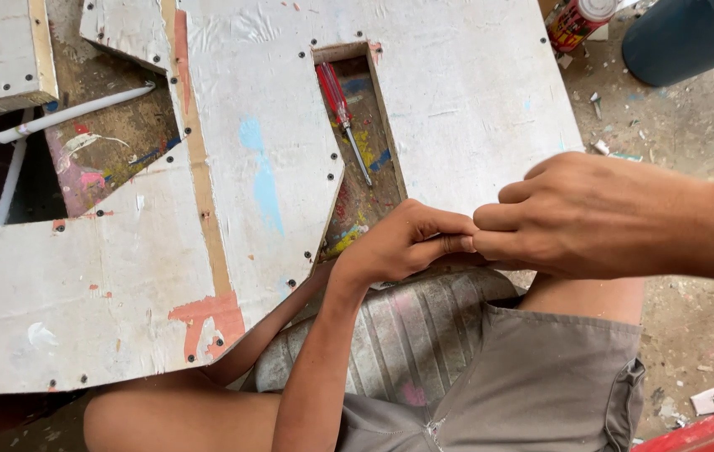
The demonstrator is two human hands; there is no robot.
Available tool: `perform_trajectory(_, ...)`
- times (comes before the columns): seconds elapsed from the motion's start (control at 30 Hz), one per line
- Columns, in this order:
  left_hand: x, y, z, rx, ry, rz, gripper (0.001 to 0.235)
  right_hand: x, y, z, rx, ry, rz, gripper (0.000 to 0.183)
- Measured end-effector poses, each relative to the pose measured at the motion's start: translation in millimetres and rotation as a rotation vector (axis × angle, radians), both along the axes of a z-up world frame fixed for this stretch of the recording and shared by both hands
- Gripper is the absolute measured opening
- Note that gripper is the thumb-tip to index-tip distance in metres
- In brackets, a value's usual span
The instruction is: Removing multiple small screws from the edge of a large wooden letter using a manual screwdriver.
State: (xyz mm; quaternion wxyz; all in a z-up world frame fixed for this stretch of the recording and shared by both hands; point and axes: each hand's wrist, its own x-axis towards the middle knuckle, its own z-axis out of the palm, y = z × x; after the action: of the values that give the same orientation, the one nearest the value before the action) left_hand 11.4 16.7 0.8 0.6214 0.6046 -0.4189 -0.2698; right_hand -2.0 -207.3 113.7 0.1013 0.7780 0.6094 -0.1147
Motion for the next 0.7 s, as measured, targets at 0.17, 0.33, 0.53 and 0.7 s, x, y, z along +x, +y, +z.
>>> perform_trajectory(0.17, -2.8, 0.1, -4.4, 0.006, -0.012, 0.073, 0.018, -8.3, 6.3, -8.4, -0.029, 0.044, -0.466, 0.032)
perform_trajectory(0.33, 1.4, -2.4, -4.3, -0.049, -0.052, 0.095, 0.026, -14.7, 26.5, -15.2, 0.064, 0.222, -1.012, 0.05)
perform_trajectory(0.53, -11.9, -1.1, 3.6, -0.046, 0.003, 0.08, 0.033, 5.1, 50.2, 14.4, -0.128, 0.397, -1.457, 0.047)
perform_trajectory(0.7, -17.9, 2.1, 22.3, -0.072, 0.274, -0.015, 0.021, 13.5, 10.5, 16.9, 0.042, 0.833, -1.548, 0.088)
